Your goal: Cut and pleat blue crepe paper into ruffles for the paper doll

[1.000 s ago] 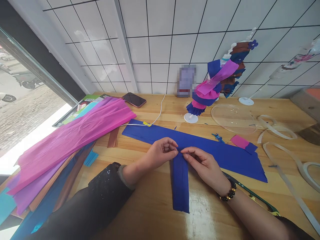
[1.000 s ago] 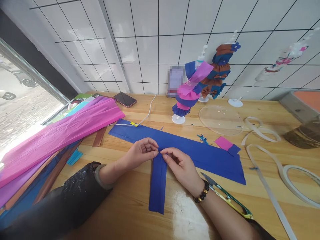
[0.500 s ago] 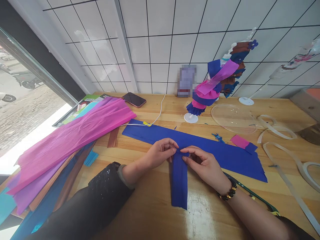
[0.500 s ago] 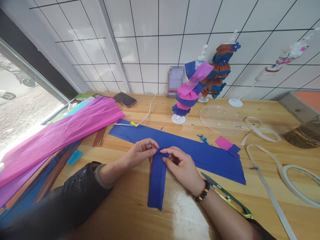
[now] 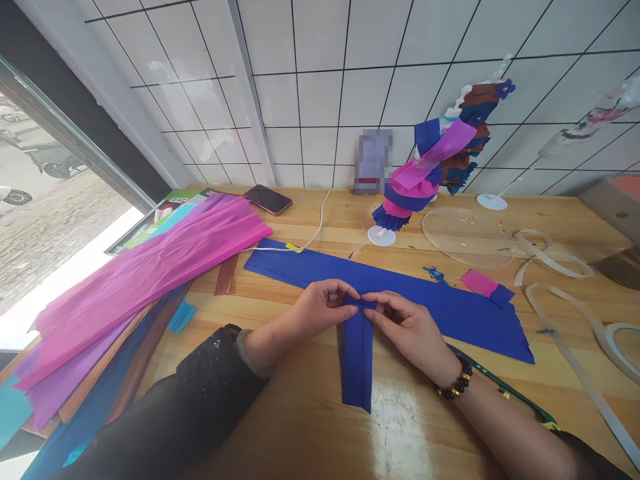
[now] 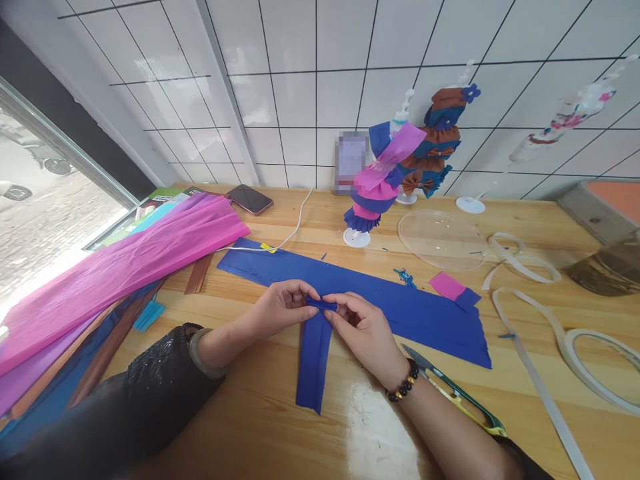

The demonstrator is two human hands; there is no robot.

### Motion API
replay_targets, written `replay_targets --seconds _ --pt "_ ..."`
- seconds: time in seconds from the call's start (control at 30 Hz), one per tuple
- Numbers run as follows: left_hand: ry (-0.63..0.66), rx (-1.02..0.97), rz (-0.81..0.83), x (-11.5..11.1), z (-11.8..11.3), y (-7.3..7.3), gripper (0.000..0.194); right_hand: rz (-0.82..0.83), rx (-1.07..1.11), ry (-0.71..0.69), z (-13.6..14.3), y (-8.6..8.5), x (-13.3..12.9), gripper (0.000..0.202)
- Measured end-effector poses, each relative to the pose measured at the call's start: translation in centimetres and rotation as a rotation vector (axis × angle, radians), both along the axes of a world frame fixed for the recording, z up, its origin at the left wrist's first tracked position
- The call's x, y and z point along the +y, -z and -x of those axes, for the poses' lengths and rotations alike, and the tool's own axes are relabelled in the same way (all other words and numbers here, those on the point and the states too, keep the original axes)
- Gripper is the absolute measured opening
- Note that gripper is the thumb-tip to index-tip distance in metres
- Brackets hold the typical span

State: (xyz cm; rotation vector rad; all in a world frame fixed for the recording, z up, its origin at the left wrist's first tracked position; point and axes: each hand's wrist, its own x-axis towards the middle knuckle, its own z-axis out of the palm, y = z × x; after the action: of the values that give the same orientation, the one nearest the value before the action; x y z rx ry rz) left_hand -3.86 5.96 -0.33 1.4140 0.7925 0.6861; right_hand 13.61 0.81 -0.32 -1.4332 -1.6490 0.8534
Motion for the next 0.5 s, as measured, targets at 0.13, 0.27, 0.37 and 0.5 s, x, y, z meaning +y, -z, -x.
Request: replay_targets --seconds 0.13,0.27,0.37,0.5 --pt "-0.02 -0.008 0.012 0.03 -0.07 0.36 0.024 -0.018 -0.003 0.006 -0.01 0.09 0.03 0.024" --pt "-0.037 -0.011 0.012 0.08 -0.02 0.45 0.025 -0.028 -0.009 0.011 -0.02 0.19 0.0 0.023" --pt "-0.05 0.006 0.001 0.09 -0.05 0.35 0.026 -0.044 -0.013 0.008 0.02 0.21 -0.01 0.022" --pt "-0.072 0.08 -0.075 0.05 -0.09 0.06 0.025 -0.069 -0.02 0.007 0.07 0.13 0.01 0.022"
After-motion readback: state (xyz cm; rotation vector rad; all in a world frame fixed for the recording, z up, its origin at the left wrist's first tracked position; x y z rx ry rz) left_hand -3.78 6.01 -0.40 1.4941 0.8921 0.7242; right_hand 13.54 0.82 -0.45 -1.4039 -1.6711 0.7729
